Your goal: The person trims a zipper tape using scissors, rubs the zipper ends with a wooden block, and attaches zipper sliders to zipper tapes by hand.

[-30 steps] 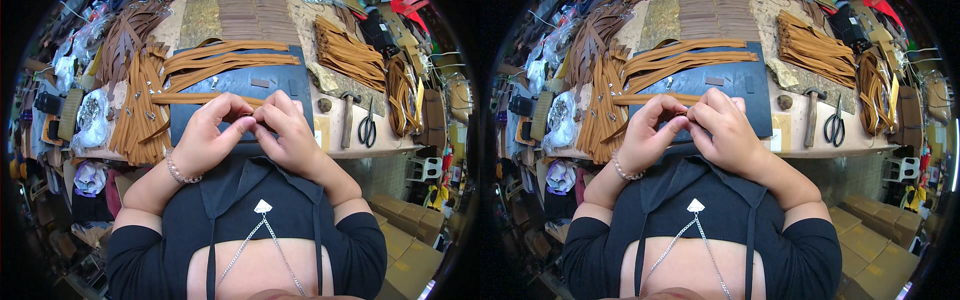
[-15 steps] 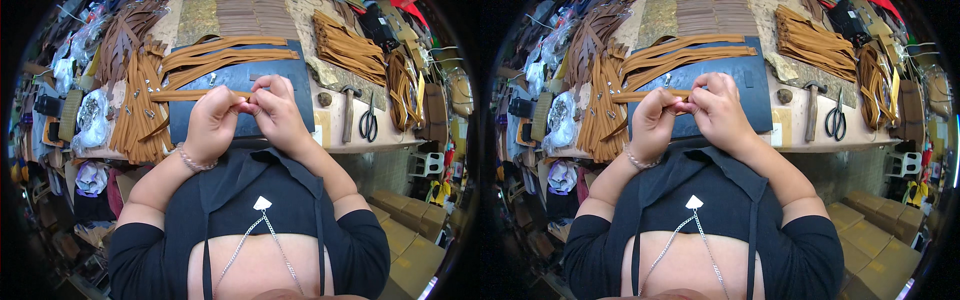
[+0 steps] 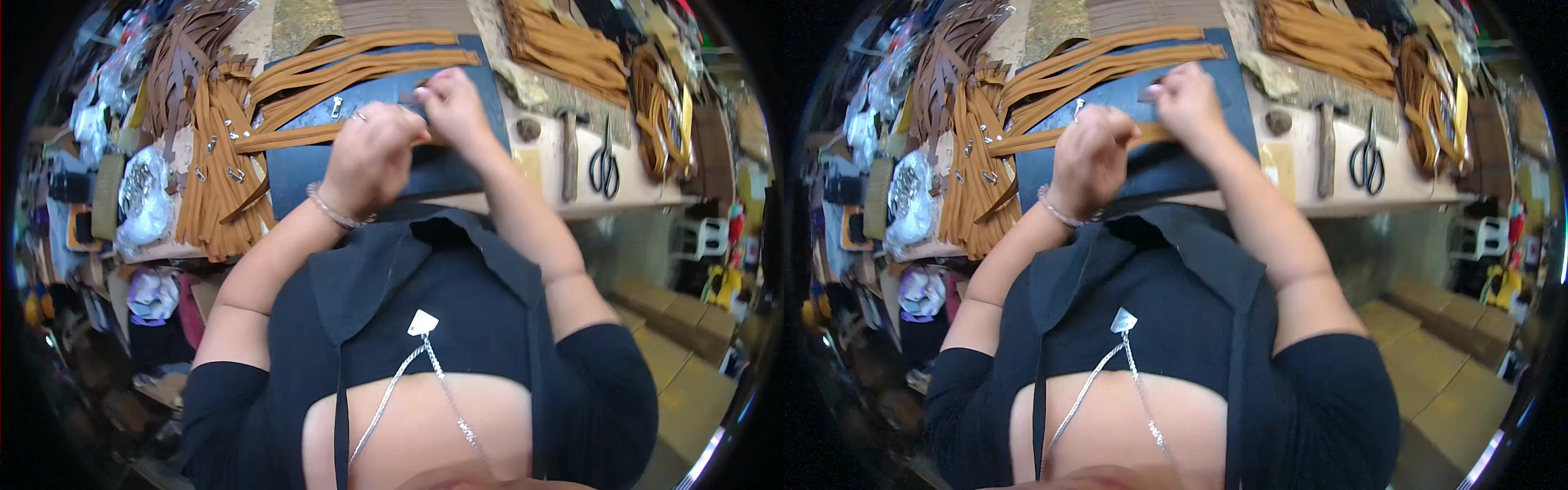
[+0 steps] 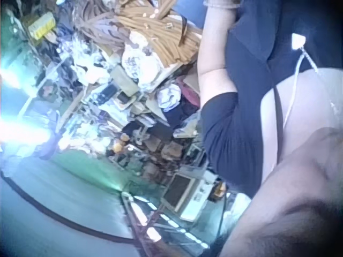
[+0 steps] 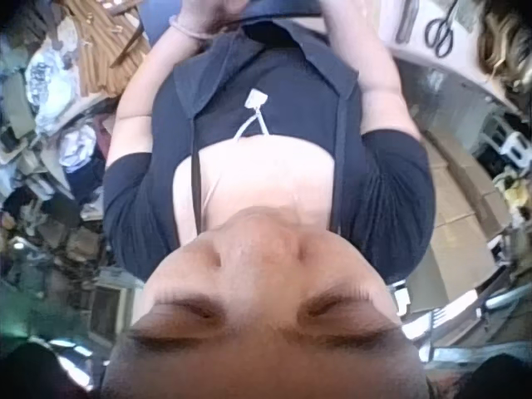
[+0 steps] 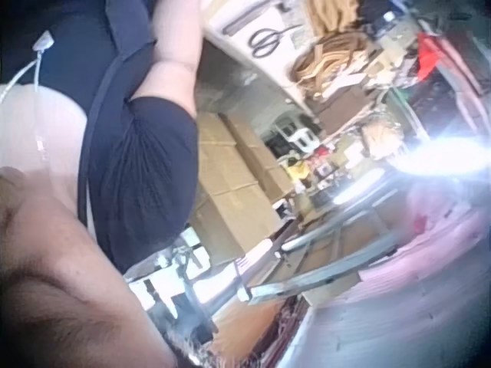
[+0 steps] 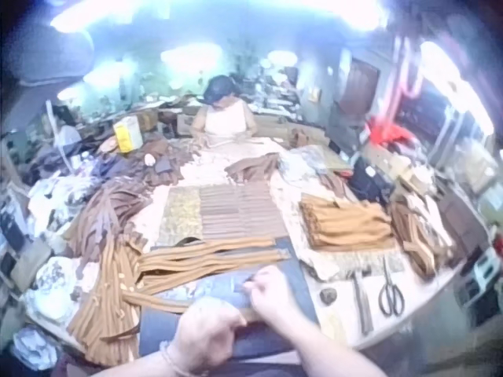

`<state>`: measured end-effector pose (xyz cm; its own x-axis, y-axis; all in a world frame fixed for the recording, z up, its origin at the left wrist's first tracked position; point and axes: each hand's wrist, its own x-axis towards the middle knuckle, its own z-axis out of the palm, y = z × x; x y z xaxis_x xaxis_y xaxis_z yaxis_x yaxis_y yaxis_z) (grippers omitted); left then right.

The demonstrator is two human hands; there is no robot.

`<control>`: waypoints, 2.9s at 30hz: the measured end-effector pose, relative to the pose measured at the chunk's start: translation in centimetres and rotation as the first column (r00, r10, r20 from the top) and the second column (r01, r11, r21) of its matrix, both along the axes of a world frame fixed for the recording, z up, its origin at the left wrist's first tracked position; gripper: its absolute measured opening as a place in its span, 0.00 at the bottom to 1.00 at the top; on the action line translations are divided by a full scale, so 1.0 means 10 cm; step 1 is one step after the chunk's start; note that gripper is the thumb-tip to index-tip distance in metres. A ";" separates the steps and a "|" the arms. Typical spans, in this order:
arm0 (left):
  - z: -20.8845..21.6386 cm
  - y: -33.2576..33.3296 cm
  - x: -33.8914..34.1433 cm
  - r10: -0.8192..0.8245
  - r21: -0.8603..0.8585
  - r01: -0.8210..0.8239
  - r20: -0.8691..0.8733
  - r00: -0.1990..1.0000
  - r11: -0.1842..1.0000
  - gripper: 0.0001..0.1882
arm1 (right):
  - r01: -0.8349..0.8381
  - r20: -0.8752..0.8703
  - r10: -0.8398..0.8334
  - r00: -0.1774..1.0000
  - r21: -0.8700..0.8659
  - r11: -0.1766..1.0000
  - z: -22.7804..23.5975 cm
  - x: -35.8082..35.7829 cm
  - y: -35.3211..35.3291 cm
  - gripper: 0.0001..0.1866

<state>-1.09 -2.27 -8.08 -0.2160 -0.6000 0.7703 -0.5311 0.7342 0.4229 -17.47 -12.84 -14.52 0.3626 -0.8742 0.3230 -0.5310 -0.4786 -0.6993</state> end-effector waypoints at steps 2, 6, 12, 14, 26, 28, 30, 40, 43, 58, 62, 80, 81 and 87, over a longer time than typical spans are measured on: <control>-0.14 -0.03 0.17 0.110 0.207 -0.077 -0.157 0.981 0.975 0.08 | -0.073 0.067 0.085 0.994 -0.160 0.984 0.25 0.20 0.29 0.06; -0.13 -0.10 0.44 0.268 0.431 0.034 -0.620 0.737 0.902 0.09 | -0.137 0.083 0.154 0.985 -0.178 0.974 0.44 0.30 0.41 0.07; -0.03 -0.01 0.60 0.189 0.547 0.184 -0.556 0.810 0.817 0.13 | -0.301 0.241 0.306 0.921 -0.059 0.952 0.52 0.35 0.48 0.11; 0.00 0.05 0.59 0.182 0.570 0.243 -0.587 0.789 0.785 0.13 | -0.341 0.262 0.324 0.909 0.020 0.940 0.61 0.35 0.52 0.11; 0.11 0.24 0.47 0.111 0.644 0.319 -0.535 0.837 0.695 0.05 | -0.423 0.115 0.420 0.900 -0.004 0.906 0.79 0.26 0.66 0.07; 0.11 0.26 0.47 0.113 0.653 0.342 -0.551 0.827 0.676 0.03 | -0.428 0.063 0.429 0.901 -0.030 0.903 0.79 0.27 0.68 0.06; 0.11 0.30 0.40 0.167 0.603 0.117 -0.394 0.904 0.789 0.05 | -0.380 0.071 0.387 0.919 -0.092 0.920 0.74 0.29 0.70 0.04; -0.16 0.02 0.27 0.282 0.033 -0.285 0.063 0.957 0.958 0.10 | -0.105 0.103 0.107 0.989 -0.021 0.994 0.35 0.44 0.47 0.03; -0.31 -0.10 0.31 0.310 0.046 -0.312 0.055 0.949 0.949 0.09 | -0.033 -0.032 0.030 0.999 -0.103 0.994 0.30 0.52 0.58 0.04; -0.27 -0.13 0.41 0.316 0.577 -0.116 -0.259 0.913 0.808 0.13 | -0.079 -0.083 0.066 0.994 -0.161 0.984 0.42 0.52 0.65 0.09; -0.21 -0.08 0.35 0.294 0.260 -0.260 -0.099 0.951 0.930 0.09 | -0.087 -0.132 0.066 0.989 -0.167 0.982 0.44 0.51 0.57 0.10; -0.19 -0.07 0.39 0.320 0.512 -0.136 -0.289 0.902 0.848 0.13 | -0.135 -0.014 0.134 0.991 -0.027 0.991 0.49 0.51 0.74 0.12; -0.18 -0.05 0.39 0.322 0.514 -0.138 -0.288 0.902 0.847 0.13 | -0.136 -0.013 0.136 0.991 -0.026 0.990 0.48 0.51 0.70 0.12; -0.05 -0.04 0.46 0.204 0.650 0.194 -0.484 0.851 0.734 0.03 | -0.369 0.281 0.274 0.920 0.384 0.846 0.62 0.39 0.68 0.15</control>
